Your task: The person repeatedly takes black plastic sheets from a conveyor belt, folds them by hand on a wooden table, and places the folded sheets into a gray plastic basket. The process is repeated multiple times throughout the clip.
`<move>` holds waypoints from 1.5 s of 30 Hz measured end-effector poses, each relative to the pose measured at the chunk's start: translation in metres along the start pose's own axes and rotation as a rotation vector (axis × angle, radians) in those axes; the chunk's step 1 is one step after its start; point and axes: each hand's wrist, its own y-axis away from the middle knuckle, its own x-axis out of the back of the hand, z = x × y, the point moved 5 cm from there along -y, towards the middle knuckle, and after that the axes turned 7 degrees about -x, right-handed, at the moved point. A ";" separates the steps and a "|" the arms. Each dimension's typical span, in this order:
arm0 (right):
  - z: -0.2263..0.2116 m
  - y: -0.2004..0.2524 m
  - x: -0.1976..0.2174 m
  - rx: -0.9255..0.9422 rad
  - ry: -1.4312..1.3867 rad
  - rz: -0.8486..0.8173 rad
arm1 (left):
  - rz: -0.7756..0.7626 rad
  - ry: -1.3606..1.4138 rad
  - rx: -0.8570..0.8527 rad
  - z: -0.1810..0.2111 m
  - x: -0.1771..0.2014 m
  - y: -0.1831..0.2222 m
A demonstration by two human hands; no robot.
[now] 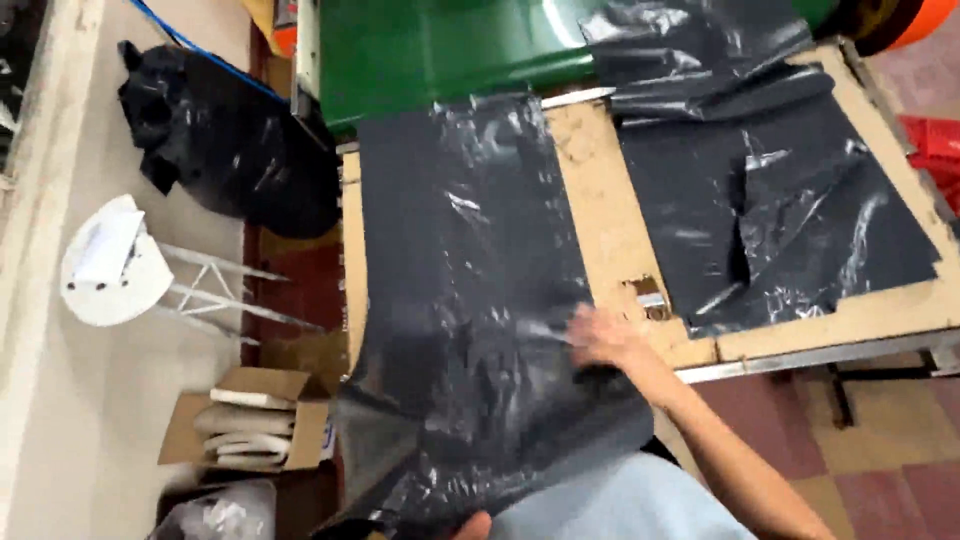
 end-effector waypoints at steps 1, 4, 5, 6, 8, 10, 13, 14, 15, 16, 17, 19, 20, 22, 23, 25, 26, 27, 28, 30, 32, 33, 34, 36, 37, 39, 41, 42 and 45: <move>-0.003 0.003 -0.008 0.169 -0.025 -0.077 | 0.028 -0.038 -0.050 0.010 0.002 -0.016; 0.017 0.008 -0.009 0.032 -0.257 -0.142 | 0.102 -0.142 -0.186 0.124 0.016 -0.119; 0.071 0.011 -0.010 0.035 -0.253 -0.147 | 0.128 -0.177 -0.230 0.159 0.035 -0.163; 0.134 0.016 -0.008 -0.205 -0.282 -0.017 | 0.153 -0.217 -0.270 0.199 0.049 -0.198; 0.170 -0.023 -0.005 -0.450 -0.307 0.105 | 0.178 -0.256 -0.298 0.271 0.074 -0.253; 0.126 -0.117 0.015 -0.666 -0.408 0.251 | 0.202 0.068 -1.204 0.366 0.115 -0.288; 0.154 -0.192 0.010 -0.904 -0.649 0.269 | 0.417 -0.389 -0.742 0.311 0.109 -0.320; 0.146 -0.196 0.013 -0.901 -0.651 0.260 | 0.423 -0.393 -0.737 0.270 0.093 -0.333; 0.141 -0.197 0.014 -0.991 -0.627 0.239 | 0.289 -0.487 -0.394 0.213 0.075 -0.356; 0.135 -0.195 0.012 -1.085 -0.607 0.219 | 0.149 -0.570 -0.047 0.152 0.060 -0.372; 0.129 -0.190 0.011 -1.088 -0.614 0.211 | 0.150 -0.578 -0.041 0.132 0.053 -0.371; 0.115 -0.172 0.009 -1.069 -0.565 0.165 | -0.071 -0.428 0.228 0.072 0.025 -0.361; 0.102 -0.152 0.015 -1.073 -0.561 0.161 | -0.073 -0.426 0.233 0.098 0.032 -0.336; 0.077 -0.105 0.030 -1.157 -0.366 0.146 | -0.090 -0.282 0.297 0.146 0.043 -0.283; 0.101 -0.099 0.018 -1.165 -0.359 0.141 | -0.096 -0.278 0.305 0.133 0.035 -0.284; 0.144 -0.094 0.000 -0.954 -0.229 0.145 | 0.015 -0.307 0.290 0.110 0.023 -0.284; 0.155 -0.083 -0.001 -0.959 -0.223 0.140 | 0.012 -0.303 0.297 0.099 0.015 -0.273; 0.165 -0.073 -0.001 -0.928 -0.125 0.132 | 0.140 -0.258 0.189 0.095 0.012 -0.264; 0.175 -0.064 -0.001 -0.895 -0.033 0.128 | 0.267 -0.218 0.076 0.092 0.012 -0.256; 0.180 -0.036 0.002 -0.924 0.090 0.045 | 0.239 -0.175 0.120 0.063 -0.005 -0.233; 0.175 -0.022 0.009 -0.949 0.214 -0.042 | 0.212 -0.132 0.166 0.054 -0.013 -0.214; 0.170 -0.019 0.014 -1.006 0.311 -0.120 | 0.142 -0.174 0.264 0.054 -0.014 -0.205; 0.165 -0.015 0.018 -1.060 0.408 -0.204 | 0.070 -0.217 0.364 0.055 -0.015 -0.194; 0.165 -0.043 0.038 -0.971 0.433 -0.092 | 0.176 -0.378 0.208 0.091 -0.014 -0.202; 0.162 -0.059 0.050 -0.876 0.456 0.026 | 0.283 -0.535 0.042 0.114 -0.012 -0.205; 0.162 -0.128 0.059 -0.687 0.511 0.062 | 0.350 -0.535 -0.297 0.158 -0.041 -0.242; 0.166 -0.199 0.061 -0.494 0.562 0.092 | 0.416 -0.524 -0.632 0.210 -0.070 -0.265; 0.168 -0.241 0.056 -0.327 0.577 0.076 | 0.303 -0.553 -0.783 0.240 -0.089 -0.278; 0.200 -0.344 0.039 -0.152 0.600 -0.007 | 0.107 -0.585 -0.905 0.273 -0.129 -0.309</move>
